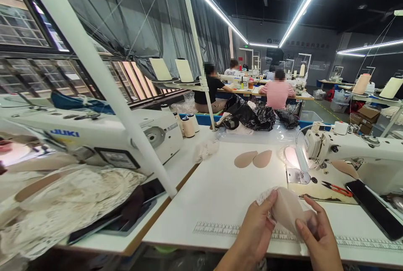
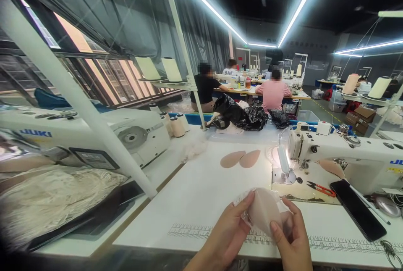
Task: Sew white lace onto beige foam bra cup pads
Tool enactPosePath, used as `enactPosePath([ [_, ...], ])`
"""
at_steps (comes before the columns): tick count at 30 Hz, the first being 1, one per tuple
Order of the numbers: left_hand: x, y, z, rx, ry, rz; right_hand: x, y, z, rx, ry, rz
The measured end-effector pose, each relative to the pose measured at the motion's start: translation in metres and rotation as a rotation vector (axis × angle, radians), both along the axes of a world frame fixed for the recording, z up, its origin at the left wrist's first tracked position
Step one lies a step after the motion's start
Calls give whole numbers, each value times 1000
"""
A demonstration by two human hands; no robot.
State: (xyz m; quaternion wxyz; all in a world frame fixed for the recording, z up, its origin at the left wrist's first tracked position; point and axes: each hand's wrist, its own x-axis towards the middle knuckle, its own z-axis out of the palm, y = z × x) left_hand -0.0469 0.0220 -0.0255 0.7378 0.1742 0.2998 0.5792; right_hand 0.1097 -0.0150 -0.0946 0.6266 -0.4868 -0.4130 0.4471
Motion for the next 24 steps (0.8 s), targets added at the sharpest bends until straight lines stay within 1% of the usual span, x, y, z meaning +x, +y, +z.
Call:
enactPosePath([
  [3, 2, 1, -2, 30, 7, -11, 1, 1, -1, 9, -8, 5],
  [6, 4, 2, -3, 45, 12, -27, 0, 2, -3, 7, 43, 4],
  [9, 6, 4, 0, 39, 16, -58, 0, 3, -4, 11, 84, 9],
  [14, 7, 7, 6, 28, 14, -125, 0, 5, -6, 16, 70, 18],
  [19, 13, 15, 6, 8, 72, -161, 0, 6, -8, 13, 61, 41],
  [21, 11, 19, 8, 16, 101, -177, 6, 5, -8, 2, 64, 88],
  [22, 9, 20, 12, 29, 115, -188, 12, 5, -8, -2, 51, 135],
  [24, 1, 22, 22, 124, 159, -259, 28, 4, -5, 3, -33, 257],
])
